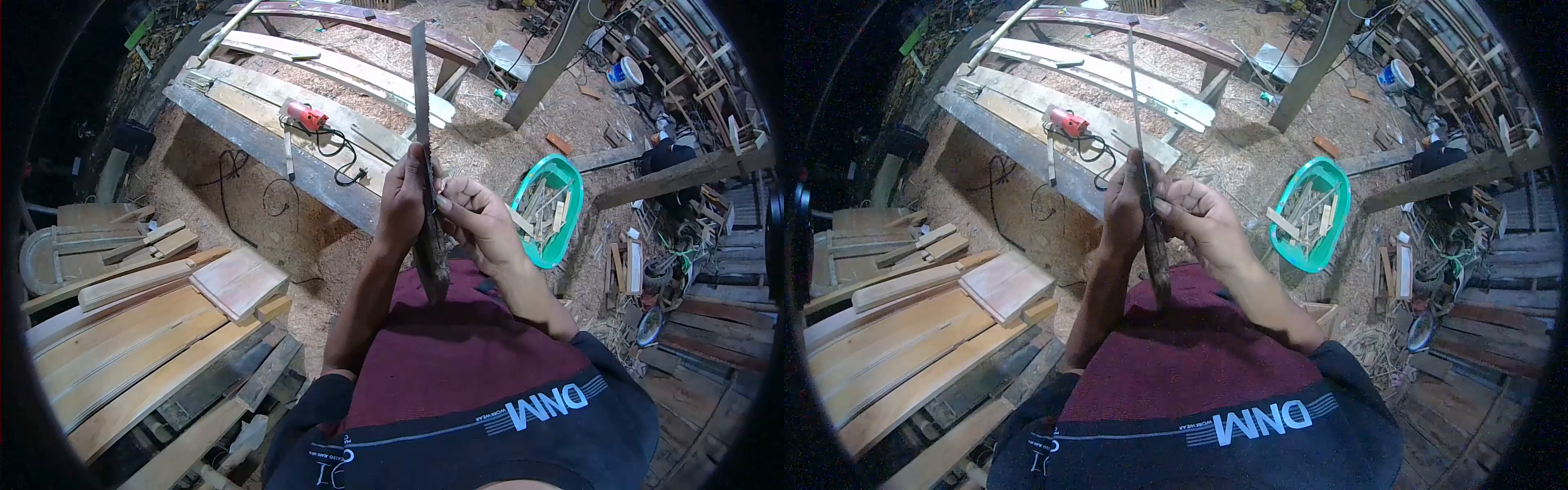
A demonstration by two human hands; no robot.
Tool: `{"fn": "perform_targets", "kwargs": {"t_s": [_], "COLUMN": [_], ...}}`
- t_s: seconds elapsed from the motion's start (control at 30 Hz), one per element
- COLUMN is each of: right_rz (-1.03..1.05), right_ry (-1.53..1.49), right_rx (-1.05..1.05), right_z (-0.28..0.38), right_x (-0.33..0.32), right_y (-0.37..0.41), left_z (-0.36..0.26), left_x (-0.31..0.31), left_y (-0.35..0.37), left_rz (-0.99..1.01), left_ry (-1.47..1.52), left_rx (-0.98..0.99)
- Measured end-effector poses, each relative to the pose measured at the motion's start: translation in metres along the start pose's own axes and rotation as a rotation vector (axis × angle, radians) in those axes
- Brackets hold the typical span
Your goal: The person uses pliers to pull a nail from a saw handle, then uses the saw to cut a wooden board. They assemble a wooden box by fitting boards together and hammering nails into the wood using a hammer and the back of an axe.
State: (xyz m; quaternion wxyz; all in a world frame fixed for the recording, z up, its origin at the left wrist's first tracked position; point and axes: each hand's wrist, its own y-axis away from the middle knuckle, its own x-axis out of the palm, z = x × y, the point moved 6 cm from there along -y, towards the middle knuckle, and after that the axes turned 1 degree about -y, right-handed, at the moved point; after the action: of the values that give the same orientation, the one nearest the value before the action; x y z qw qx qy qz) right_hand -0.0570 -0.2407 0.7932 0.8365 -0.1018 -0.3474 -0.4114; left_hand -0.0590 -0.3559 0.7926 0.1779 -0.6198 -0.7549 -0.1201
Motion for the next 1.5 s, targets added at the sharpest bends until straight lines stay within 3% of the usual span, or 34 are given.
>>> {"fn": "perform_targets", "kwargs": {"t_s": [0.17,0.27,0.33,0.4,0.5,0.6,0.73,0.77,0.83,0.93,1.03,1.07,1.13,1.27,1.5], "right_rz": [-0.164,-0.294,-0.273,-0.177,-0.056,-0.054,-0.019,-0.061,0.0,-0.075,-0.162,-0.199,-0.268,-0.332,-0.383], "right_ry": [-0.015,0.517,1.029,1.536,1.864,1.837,1.8,1.806,1.755,1.499,1.316,1.256,1.144,0.86,0.766], "right_rx": [0.024,-0.146,-0.253,-0.518,-0.358,-0.281,-0.309,-0.401,-0.364,-0.336,-0.287,-0.274,-0.238,-0.126,0.102], "right_z": [-0.013,-0.012,-0.005,-0.011,-0.054,-0.088,-0.118,-0.119,-0.14,-0.159,-0.176,-0.188,-0.211,-0.242,-0.275], "right_x": [-0.014,-0.043,-0.035,-0.029,-0.058,-0.116,-0.159,-0.165,-0.2,-0.251,-0.306,-0.324,-0.358,-0.391,-0.389], "right_y": [-0.008,-0.005,0.007,0.007,-0.016,-0.049,-0.085,-0.095,-0.12,-0.158,-0.188,-0.192,-0.195,-0.197,-0.211], "left_z": [0.013,0.047,0.084,0.113,0.185,0.211,0.258,0.268,0.289,0.305,0.339,0.353,0.382,0.432,0.437], "left_x": [-0.025,-0.068,-0.095,-0.11,-0.137,-0.144,-0.166,-0.171,-0.177,-0.18,-0.265,-0.287,-0.313,-0.338,-0.34], "left_y": [-0.013,-0.023,-0.025,-0.029,-0.036,-0.043,-0.07,-0.082,-0.097,-0.138,-0.188,-0.205,-0.237,-0.277,-0.288], "left_rz": [-0.261,-0.512,-0.7,-0.698,-0.663,-0.63,-0.684,-0.648,-0.581,-0.388,-0.485,-0.527,-0.474,-0.448,-0.529], "left_ry": [-0.005,0.017,0.135,0.112,0.054,-0.043,-0.048,-0.112,-0.236,-0.449,-1.099,-1.226,-1.532,-1.723,-1.638], "left_rx": [0.005,-0.033,-0.116,-0.109,-0.112,-0.396,-0.524,-0.513,-0.508,-0.299,-0.075,-0.144,0.005,-0.106,-0.13]}}
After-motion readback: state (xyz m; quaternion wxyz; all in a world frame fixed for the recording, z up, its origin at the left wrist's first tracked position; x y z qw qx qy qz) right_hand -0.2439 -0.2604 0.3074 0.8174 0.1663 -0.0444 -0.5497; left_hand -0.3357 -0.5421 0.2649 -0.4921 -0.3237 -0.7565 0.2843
